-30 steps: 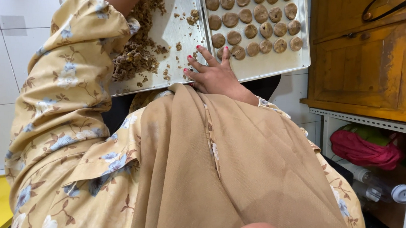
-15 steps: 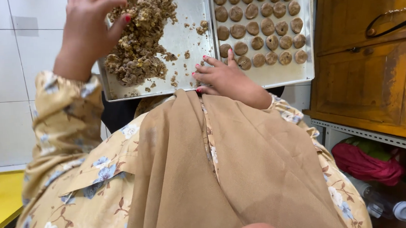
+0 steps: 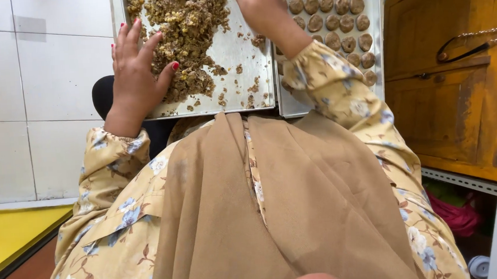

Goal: Manually shaping and filling dough into small balls to make cookies, then arranging them on a tray.

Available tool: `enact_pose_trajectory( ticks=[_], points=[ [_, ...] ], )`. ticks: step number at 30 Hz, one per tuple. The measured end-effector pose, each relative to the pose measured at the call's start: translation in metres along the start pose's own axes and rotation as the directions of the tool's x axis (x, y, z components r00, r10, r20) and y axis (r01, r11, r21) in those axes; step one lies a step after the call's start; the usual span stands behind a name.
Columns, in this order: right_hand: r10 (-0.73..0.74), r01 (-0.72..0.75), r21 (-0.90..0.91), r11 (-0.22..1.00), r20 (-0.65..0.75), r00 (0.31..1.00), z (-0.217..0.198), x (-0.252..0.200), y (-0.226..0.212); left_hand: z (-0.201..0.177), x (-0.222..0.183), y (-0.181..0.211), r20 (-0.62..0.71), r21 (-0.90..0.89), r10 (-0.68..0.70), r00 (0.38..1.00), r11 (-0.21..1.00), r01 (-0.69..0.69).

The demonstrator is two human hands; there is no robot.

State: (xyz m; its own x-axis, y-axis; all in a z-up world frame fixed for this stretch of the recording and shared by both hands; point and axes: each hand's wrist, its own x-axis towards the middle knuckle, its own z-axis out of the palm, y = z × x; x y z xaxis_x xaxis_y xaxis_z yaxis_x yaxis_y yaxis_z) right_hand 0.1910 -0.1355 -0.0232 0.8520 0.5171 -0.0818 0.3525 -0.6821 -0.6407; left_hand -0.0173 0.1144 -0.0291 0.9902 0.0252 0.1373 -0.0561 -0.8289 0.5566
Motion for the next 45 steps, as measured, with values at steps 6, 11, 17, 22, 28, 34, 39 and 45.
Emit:
enact_pose_trajectory(
  ticks=[6,11,17,22,28,34,39,45],
  points=[
    [0.211,-0.200,0.170,0.965,-0.050,0.976,0.033,0.026,-0.007,0.004,0.000,-0.003,0.041,-0.042,-0.100,0.994,0.994,0.102],
    [0.380,-0.337,0.283,0.898,-0.109,0.919,0.054,0.037,-0.017,0.004,0.006,-0.003,0.104,-0.059,-0.137,0.985,0.988,0.144],
    [0.304,-0.288,0.375,0.881,0.017,0.953,0.059,0.030,-0.061,0.004,0.008,-0.003,0.131,-0.016,-0.112,0.985,0.993,0.115],
    [-0.085,0.089,0.019,0.996,-0.129,0.988,0.075,0.057,-0.028,0.011,0.007,-0.010,0.086,0.024,-0.041,0.995,0.999,0.039],
    [-0.080,0.081,0.042,0.996,-0.022,0.997,0.069,0.053,-0.050,0.012,0.008,-0.011,0.075,0.026,-0.043,0.996,0.999,0.041],
    [-0.337,0.318,-0.152,0.936,-0.123,0.934,0.087,0.053,-0.048,0.012,0.010,-0.010,0.082,0.032,-0.062,0.995,0.998,0.059],
    [-0.228,0.216,-0.197,0.956,-0.039,0.973,0.078,0.043,-0.068,0.004,0.010,-0.001,0.114,-0.008,-0.119,0.986,0.993,0.121],
    [0.159,-0.204,0.325,0.924,0.159,0.974,0.040,0.013,-0.061,0.005,0.010,-0.002,0.133,-0.006,-0.139,0.981,0.990,0.141]
  ],
)
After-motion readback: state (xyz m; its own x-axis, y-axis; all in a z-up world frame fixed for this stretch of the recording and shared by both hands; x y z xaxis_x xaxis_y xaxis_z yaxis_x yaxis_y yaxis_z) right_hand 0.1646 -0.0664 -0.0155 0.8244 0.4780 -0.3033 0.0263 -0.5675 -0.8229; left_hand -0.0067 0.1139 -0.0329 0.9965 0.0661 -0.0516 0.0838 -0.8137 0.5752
